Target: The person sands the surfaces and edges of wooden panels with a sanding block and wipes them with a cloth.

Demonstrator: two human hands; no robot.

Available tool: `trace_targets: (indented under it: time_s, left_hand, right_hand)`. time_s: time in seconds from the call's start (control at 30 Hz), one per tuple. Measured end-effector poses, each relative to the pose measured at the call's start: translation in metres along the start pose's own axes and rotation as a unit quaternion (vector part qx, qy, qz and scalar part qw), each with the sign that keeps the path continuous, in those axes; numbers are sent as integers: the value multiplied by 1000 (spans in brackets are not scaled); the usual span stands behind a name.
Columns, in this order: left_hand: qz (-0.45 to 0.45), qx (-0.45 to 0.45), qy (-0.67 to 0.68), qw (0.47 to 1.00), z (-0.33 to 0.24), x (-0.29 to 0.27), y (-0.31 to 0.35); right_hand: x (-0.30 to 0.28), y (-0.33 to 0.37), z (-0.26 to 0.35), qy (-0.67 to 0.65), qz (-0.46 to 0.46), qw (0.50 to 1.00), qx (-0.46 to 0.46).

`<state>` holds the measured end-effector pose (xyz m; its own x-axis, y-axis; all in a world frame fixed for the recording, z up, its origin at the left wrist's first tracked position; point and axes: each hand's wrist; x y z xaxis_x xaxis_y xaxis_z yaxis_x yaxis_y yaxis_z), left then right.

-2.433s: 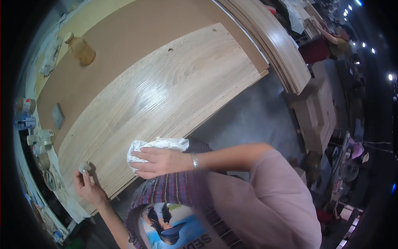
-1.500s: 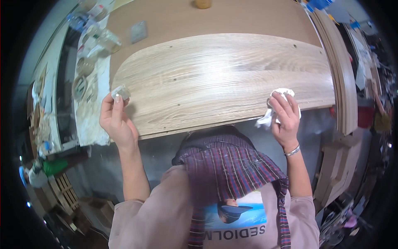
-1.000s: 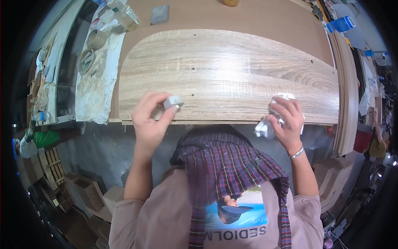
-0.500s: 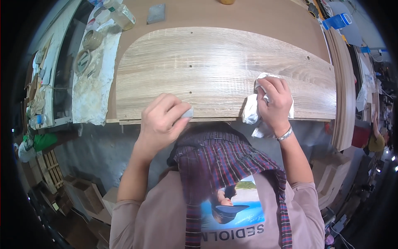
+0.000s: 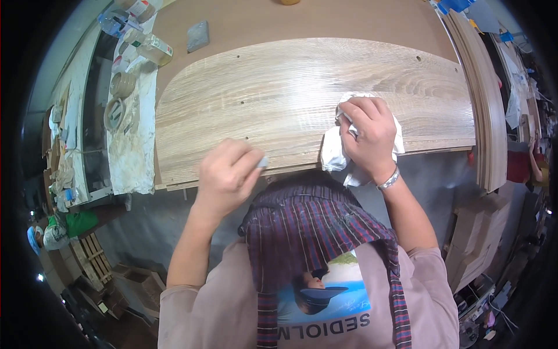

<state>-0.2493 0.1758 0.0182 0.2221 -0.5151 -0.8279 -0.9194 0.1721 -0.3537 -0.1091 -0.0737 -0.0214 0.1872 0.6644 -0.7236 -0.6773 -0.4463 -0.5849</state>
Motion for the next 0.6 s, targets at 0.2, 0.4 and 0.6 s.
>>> trace_targets:
  time_s: [0.2, 0.4, 0.6]
  left_hand:
    - [-96, -63, 73, 991, 16, -8, -4]
    - [-259, -230, 265, 900, 49, -17, 17]
    - [-145, -120, 140, 972, 19, -13, 9]
  right_hand:
    - [3, 3, -6, -4, 3, 1000, 4]
    - [7, 0, 5, -33, -4, 999, -12]
    - [22, -11, 56, -101, 30, 992, -73]
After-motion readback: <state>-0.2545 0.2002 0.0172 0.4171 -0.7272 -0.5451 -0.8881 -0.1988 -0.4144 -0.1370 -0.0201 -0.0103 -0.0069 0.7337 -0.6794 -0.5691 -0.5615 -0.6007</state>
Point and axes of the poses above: each hand's wrist, its own y-axis away from the middle knuckle, its own x-axis out of the palm, z = x × y, and after that the axes turned 3 degrees about x, right-handed
